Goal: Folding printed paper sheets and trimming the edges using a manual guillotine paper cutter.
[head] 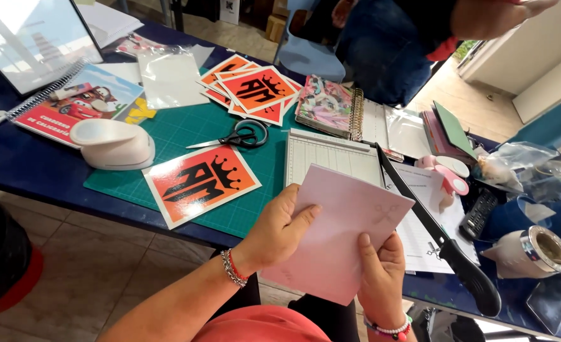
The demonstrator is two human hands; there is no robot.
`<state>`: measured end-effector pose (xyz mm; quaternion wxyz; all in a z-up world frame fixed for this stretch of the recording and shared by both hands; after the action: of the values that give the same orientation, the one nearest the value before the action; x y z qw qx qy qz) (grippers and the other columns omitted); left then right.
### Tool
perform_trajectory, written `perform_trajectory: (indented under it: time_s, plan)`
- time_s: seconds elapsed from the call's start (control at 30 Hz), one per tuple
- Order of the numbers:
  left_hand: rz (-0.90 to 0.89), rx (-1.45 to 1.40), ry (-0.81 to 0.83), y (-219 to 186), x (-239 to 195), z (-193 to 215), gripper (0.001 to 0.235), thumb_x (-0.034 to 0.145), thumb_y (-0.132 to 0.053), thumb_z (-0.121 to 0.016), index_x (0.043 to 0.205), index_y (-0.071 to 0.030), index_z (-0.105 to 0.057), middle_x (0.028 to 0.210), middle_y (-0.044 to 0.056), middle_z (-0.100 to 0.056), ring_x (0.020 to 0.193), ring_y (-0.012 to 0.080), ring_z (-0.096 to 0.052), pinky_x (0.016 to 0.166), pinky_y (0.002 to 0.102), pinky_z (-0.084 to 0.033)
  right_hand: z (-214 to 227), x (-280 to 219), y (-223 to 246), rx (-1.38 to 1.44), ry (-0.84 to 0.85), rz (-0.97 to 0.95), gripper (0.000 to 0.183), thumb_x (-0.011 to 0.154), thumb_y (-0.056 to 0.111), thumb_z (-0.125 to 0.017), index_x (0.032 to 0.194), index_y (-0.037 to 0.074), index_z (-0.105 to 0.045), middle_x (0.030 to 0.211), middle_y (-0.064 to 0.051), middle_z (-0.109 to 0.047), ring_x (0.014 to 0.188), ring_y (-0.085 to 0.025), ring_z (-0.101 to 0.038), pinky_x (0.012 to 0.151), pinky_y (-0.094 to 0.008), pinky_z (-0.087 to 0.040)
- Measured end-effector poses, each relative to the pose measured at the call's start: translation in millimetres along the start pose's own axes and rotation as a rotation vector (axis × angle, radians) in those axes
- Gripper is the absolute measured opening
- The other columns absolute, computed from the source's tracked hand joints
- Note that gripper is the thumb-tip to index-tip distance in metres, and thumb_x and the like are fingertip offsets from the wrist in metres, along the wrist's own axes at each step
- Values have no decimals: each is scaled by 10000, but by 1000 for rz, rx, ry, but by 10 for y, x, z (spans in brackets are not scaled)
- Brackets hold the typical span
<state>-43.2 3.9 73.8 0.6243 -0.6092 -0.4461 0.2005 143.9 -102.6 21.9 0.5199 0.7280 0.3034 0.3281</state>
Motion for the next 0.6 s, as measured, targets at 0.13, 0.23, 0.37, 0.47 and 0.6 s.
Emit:
perform_trajectory:
  time_s: [0.13, 0.23, 0.37, 0.47, 0.6]
  plan:
    - [27, -12, 16, 54, -1, -12, 278, 1012, -188, -532, 1251, -54, -581, 1193, 78, -723, 1105, 175, -702, 972, 316, -571, -42, -15, 41, -38, 20, -5, 337, 978, 105, -606, 1300, 9, -574, 1270, -147, -701, 1109, -212, -653, 963, -352, -553]
    - [67, 26, 13, 100, -21, 11, 269, 1011, -230, -535, 1222, -70, -583, 1171, 54, -723, 1081, 160, -690, 945, 319, -561, -5, -23, 8, -154, 26, 65, 287, 979, 107, -621, 1248, 10, -601, 1231, -123, -705, 1089, -191, -652, 947, -330, -551]
    - [69, -125, 154, 235, -113, 30, 401, 983, -168, -614, 1352, -58, -500, 1289, 91, -656, 1173, 167, -641, 1009, 344, -543, 92, -7, -50, -114, -44, 83, 253, 990, 117, -628, 1224, 26, -597, 1195, -123, -721, 1029, -178, -664, 888, -314, -561]
    - [68, -64, 169, 299, -191, -3, 434, 993, -161, -588, 1396, -52, -472, 1321, 96, -639, 1215, 178, -617, 1052, 343, -510, 71, 1, -49, -108, -76, 90, 265, 995, 108, -616, 1244, 26, -580, 1231, -127, -712, 1067, -181, -660, 927, -311, -554]
    - [-21, -4, 166, 333, -223, -6, 431, 1028, -158, -532, 1436, -44, -451, 1376, 98, -577, 1301, 189, -551, 1111, 340, -497, 78, -2, -26, -111, 25, 104, 378, 963, 92, -630, 1321, 32, -525, 1309, -153, -680, 1132, -203, -653, 983, -335, -549]
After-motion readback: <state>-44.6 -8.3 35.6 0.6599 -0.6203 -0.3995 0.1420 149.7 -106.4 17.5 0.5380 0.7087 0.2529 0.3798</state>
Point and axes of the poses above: each hand's wrist, its own x-axis towards the middle knuckle, its own z-axis out of the back of the hand, y = z × x, the point moved 1 cm from there along x, towards the middle knuckle
